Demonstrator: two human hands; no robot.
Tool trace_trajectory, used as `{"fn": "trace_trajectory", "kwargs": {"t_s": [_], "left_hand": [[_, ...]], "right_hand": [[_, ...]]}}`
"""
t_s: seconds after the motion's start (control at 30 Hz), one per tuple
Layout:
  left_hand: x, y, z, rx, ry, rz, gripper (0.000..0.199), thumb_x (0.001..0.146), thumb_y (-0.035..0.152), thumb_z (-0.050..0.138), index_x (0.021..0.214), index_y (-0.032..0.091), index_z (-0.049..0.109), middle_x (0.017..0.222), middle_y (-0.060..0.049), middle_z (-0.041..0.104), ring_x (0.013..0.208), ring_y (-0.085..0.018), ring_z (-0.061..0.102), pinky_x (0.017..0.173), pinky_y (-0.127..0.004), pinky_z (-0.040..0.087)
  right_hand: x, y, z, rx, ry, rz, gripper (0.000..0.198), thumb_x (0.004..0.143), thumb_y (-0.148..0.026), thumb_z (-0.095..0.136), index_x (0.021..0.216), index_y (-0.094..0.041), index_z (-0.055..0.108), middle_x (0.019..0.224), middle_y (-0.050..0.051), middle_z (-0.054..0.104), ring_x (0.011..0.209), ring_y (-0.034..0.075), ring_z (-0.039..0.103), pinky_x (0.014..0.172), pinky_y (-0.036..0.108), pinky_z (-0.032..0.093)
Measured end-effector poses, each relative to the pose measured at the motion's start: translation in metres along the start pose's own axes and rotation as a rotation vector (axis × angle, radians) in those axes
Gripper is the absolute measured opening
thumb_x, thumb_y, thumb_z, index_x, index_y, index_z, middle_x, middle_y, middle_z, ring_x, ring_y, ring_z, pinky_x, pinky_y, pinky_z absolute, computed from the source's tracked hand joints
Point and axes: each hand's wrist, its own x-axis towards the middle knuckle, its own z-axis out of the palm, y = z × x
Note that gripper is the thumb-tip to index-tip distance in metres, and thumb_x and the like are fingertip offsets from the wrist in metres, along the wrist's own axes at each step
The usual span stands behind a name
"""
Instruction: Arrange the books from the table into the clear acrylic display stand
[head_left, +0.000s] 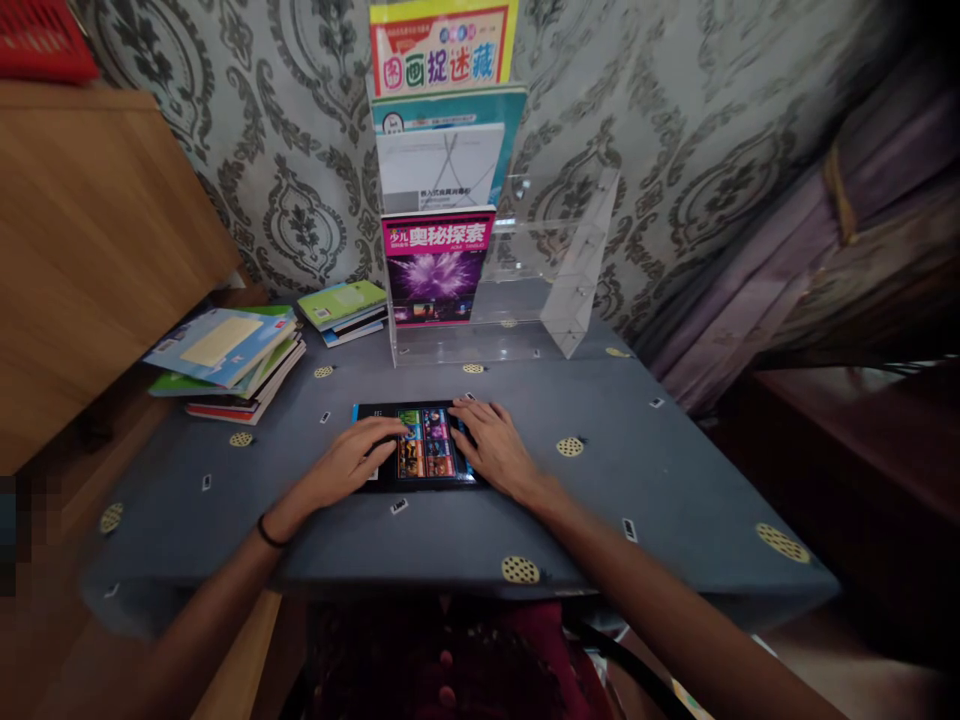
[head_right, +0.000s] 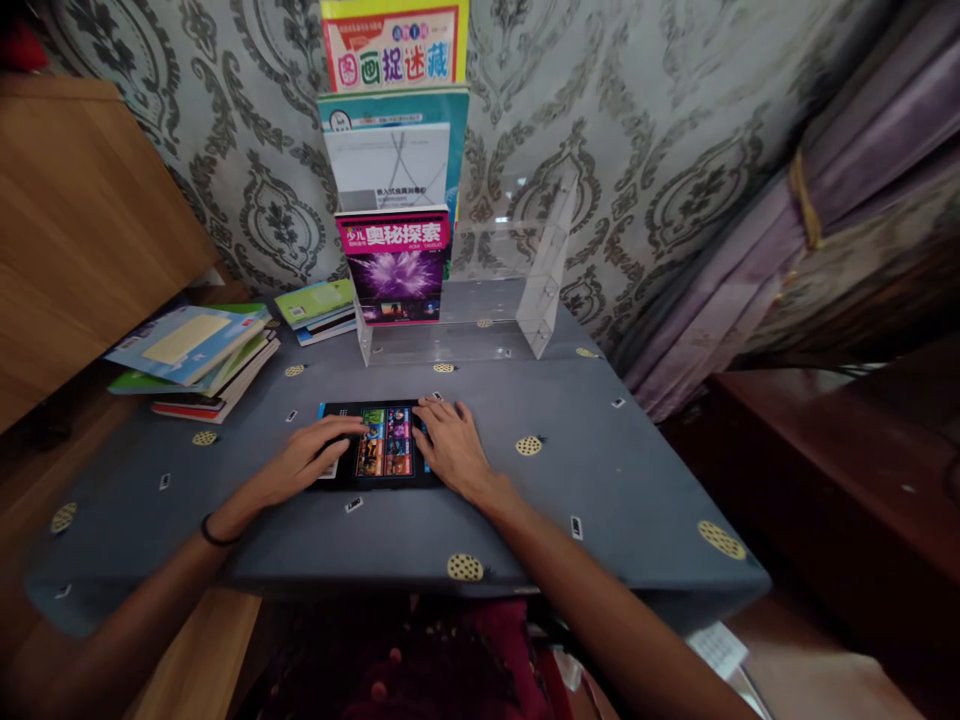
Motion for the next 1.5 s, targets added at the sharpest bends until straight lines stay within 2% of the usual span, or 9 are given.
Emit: {"fn": "trace_trajectory", "kwargs": {"t_s": [0.13,0.27,0.33,0.5,0.7,0.9,1.13,1.33,1.5], "left_hand": [[0.017,-0.004,0.014,0.070,-0.037,0.039,0.037,0.103,0.037,0.041,0.130,0.021,0.061,0.138,-0.010,0.063,0.134,-0.024,0.054,0.117,-0.051,0.038],[0.018,0.008,0.011,-0.046,-0.159,0.062,0.037,0.105,0.034,0.034,0.126,0.022,0.062,0.110,-0.004,0.076,0.111,-0.020,0.067,0.105,-0.041,0.049],[0.022,0.013,0.010,-0.062,-0.168,0.075,0.036,0.106,0.033,0.034,0.125,0.023,0.063,0.106,-0.004,0.076,0.107,-0.019,0.068,0.101,-0.039,0.051],[0.047,0.001,0.029,0.017,-0.058,0.130,0.036,0.104,0.029,0.036,0.129,0.021,0.060,0.132,-0.009,0.066,0.128,-0.020,0.057,0.112,-0.042,0.044],[0.067,-0.018,0.050,0.093,-0.041,0.205,0.032,0.102,0.024,0.041,0.126,0.018,0.062,0.133,-0.010,0.066,0.129,-0.021,0.058,0.113,-0.044,0.044],[0.063,-0.021,0.052,0.117,-0.016,0.234,0.031,0.102,0.022,0.042,0.125,0.018,0.063,0.134,-0.010,0.066,0.130,-0.021,0.057,0.113,-0.044,0.043],[0.063,-0.022,0.053,0.155,-0.025,0.235,0.032,0.102,0.021,0.041,0.125,0.018,0.062,0.136,-0.010,0.065,0.131,-0.021,0.057,0.113,-0.045,0.044],[0.057,-0.007,0.046,0.251,-0.050,0.299,0.036,0.102,0.038,0.047,0.126,0.015,0.061,0.135,-0.014,0.062,0.129,-0.025,0.056,0.110,-0.046,0.044],[0.033,0.020,0.036,0.406,-0.126,0.293,0.066,0.087,0.065,0.059,0.132,0.016,0.057,0.127,-0.015,0.061,0.116,-0.031,0.057,0.098,-0.050,0.048]], "right_hand": [[0.000,-0.001,-0.001,0.002,-0.003,0.007,0.036,0.100,-0.024,0.043,0.129,-0.017,0.062,0.139,0.015,0.062,0.134,0.030,0.053,0.112,0.056,0.035],[0.000,-0.002,-0.002,0.002,-0.010,0.016,0.035,0.100,-0.025,0.043,0.128,-0.018,0.063,0.140,0.015,0.062,0.134,0.030,0.052,0.112,0.056,0.035],[0.001,-0.001,-0.001,0.008,-0.008,0.018,0.034,0.100,-0.023,0.043,0.127,-0.018,0.063,0.140,0.014,0.062,0.135,0.029,0.052,0.112,0.055,0.035],[0.002,0.005,0.002,0.074,0.006,0.014,0.040,0.097,-0.013,0.041,0.131,-0.018,0.061,0.138,0.014,0.063,0.134,0.028,0.052,0.112,0.053,0.036],[0.000,0.017,0.004,0.150,0.017,-0.035,0.043,0.094,-0.009,0.043,0.132,-0.020,0.062,0.136,0.012,0.065,0.133,0.026,0.054,0.112,0.054,0.038],[-0.033,0.016,-0.006,0.223,0.074,-0.130,0.040,0.096,-0.012,0.045,0.129,-0.022,0.064,0.130,0.011,0.069,0.124,0.024,0.062,0.109,0.053,0.044],[-0.077,0.005,-0.020,0.242,0.079,-0.176,0.040,0.098,-0.012,0.043,0.131,-0.024,0.063,0.127,0.009,0.071,0.119,0.022,0.066,0.111,0.054,0.043],[-0.078,0.005,-0.019,0.178,0.036,-0.176,0.031,0.096,-0.023,0.057,0.126,-0.022,0.064,0.125,0.011,0.072,0.120,0.024,0.065,0.111,0.055,0.042],[-0.078,0.008,-0.016,0.142,0.044,-0.189,0.033,0.093,-0.028,0.064,0.125,-0.022,0.064,0.125,0.011,0.071,0.119,0.025,0.065,0.108,0.054,0.044]]}}
